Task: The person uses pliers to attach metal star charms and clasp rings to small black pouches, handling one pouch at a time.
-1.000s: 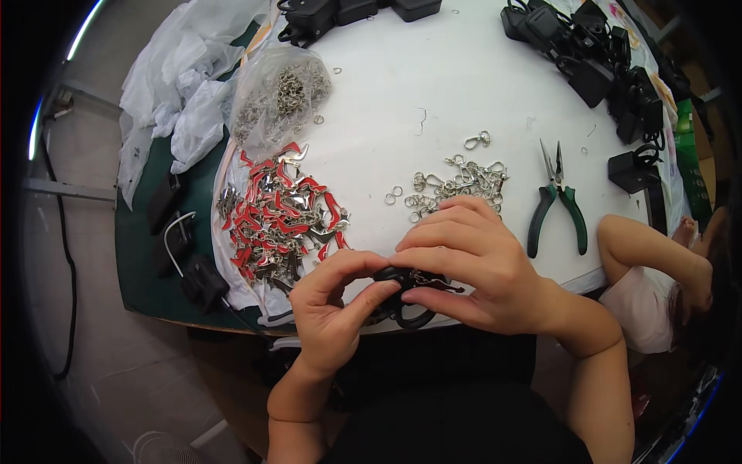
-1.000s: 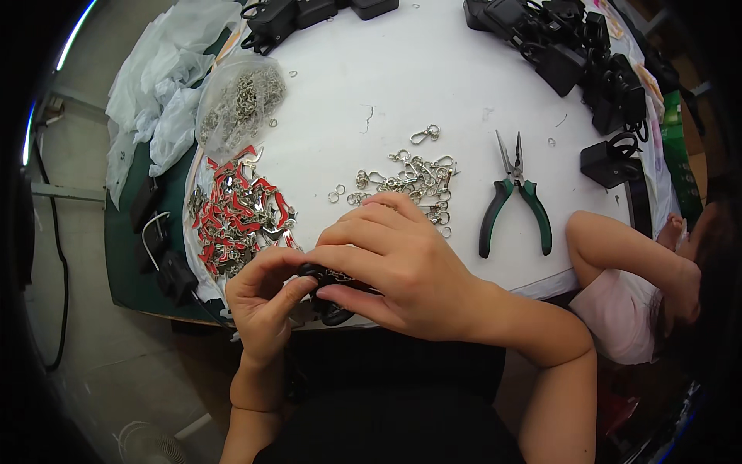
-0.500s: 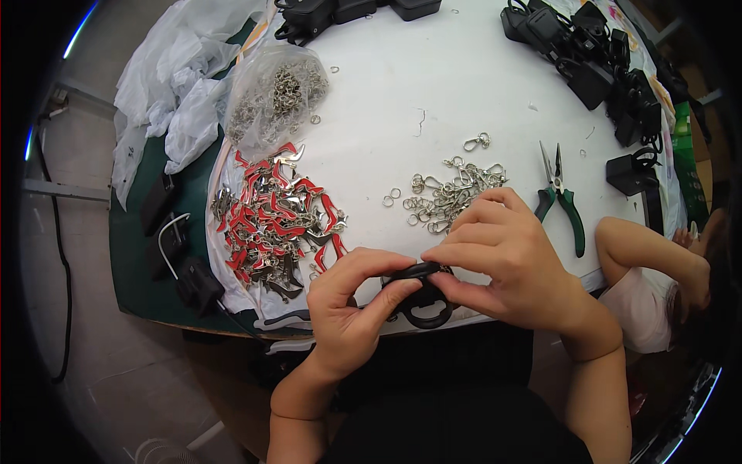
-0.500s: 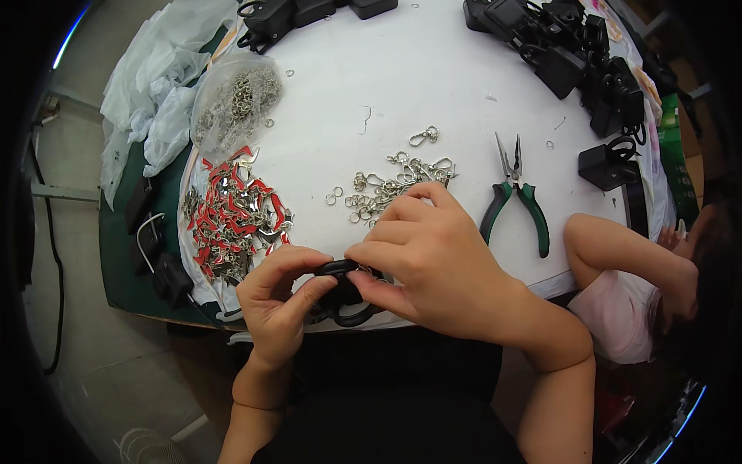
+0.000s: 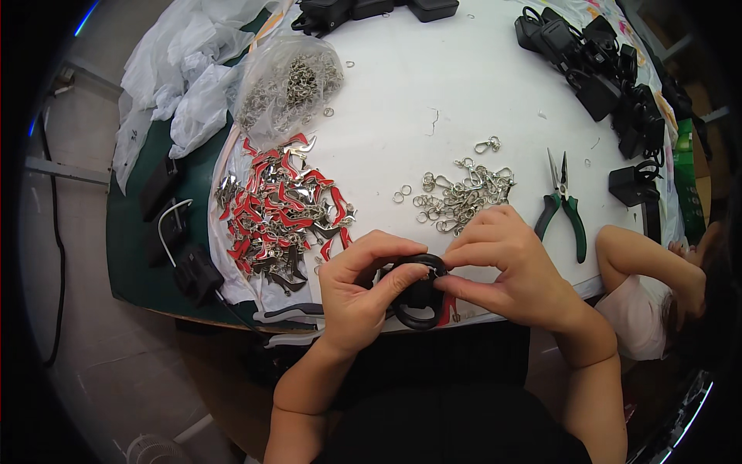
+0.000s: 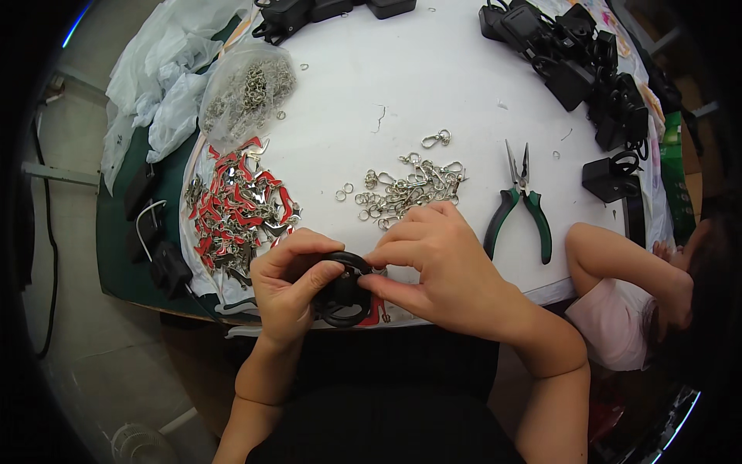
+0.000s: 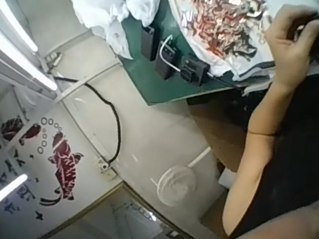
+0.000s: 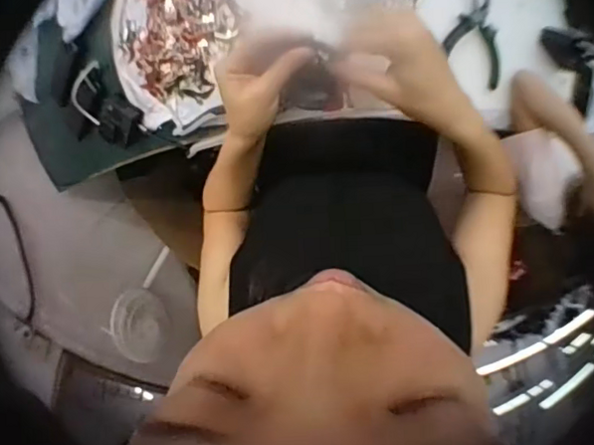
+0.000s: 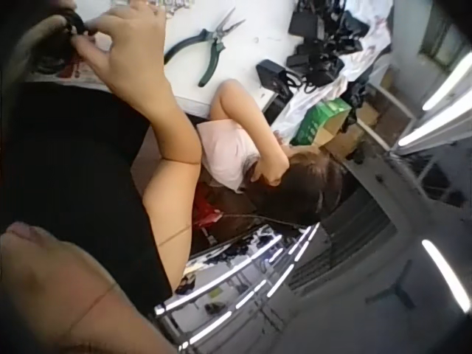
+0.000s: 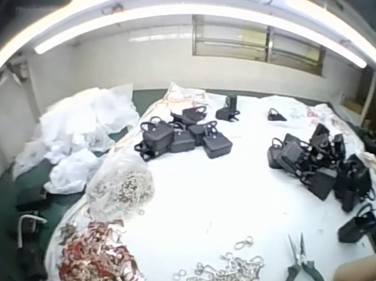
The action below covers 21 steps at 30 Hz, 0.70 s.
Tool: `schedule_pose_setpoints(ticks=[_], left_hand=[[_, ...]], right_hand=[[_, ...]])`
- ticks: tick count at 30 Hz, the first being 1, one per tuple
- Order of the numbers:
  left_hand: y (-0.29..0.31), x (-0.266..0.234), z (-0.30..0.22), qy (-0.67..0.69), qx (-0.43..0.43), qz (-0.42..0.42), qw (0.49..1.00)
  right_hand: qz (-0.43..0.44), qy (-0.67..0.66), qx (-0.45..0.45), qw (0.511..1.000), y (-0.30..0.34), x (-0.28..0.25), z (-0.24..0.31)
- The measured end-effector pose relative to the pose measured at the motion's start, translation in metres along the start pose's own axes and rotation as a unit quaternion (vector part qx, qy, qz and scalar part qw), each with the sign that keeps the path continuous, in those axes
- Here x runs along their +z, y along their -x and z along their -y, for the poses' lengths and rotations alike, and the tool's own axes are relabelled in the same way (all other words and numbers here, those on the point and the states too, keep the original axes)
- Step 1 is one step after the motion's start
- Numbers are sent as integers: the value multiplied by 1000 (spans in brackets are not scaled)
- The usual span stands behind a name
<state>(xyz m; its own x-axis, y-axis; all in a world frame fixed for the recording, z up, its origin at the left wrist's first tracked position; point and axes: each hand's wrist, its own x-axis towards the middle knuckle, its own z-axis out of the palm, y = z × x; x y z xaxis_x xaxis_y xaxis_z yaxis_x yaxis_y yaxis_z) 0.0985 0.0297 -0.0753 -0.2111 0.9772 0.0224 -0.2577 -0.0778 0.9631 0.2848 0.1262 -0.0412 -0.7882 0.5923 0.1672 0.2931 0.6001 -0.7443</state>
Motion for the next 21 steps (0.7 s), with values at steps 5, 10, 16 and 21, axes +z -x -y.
schedule_pose_setpoints(ticks=[5,10,16,21], left_hand=[[7,-4,2,-119,145,61,980],[18,-7,-8,-109,204,4,973],[51,-34,-65,-18,214,-71,974],[110,-148,-102,-135,115,10,984]], right_hand=[[111,-15,-24,993,6,-3,7],[22,-53,-54,997,-1,1,19],[-25,-41,-34,998,-39,12,-15],[-70,192,-14,979,-62,30,-52]])
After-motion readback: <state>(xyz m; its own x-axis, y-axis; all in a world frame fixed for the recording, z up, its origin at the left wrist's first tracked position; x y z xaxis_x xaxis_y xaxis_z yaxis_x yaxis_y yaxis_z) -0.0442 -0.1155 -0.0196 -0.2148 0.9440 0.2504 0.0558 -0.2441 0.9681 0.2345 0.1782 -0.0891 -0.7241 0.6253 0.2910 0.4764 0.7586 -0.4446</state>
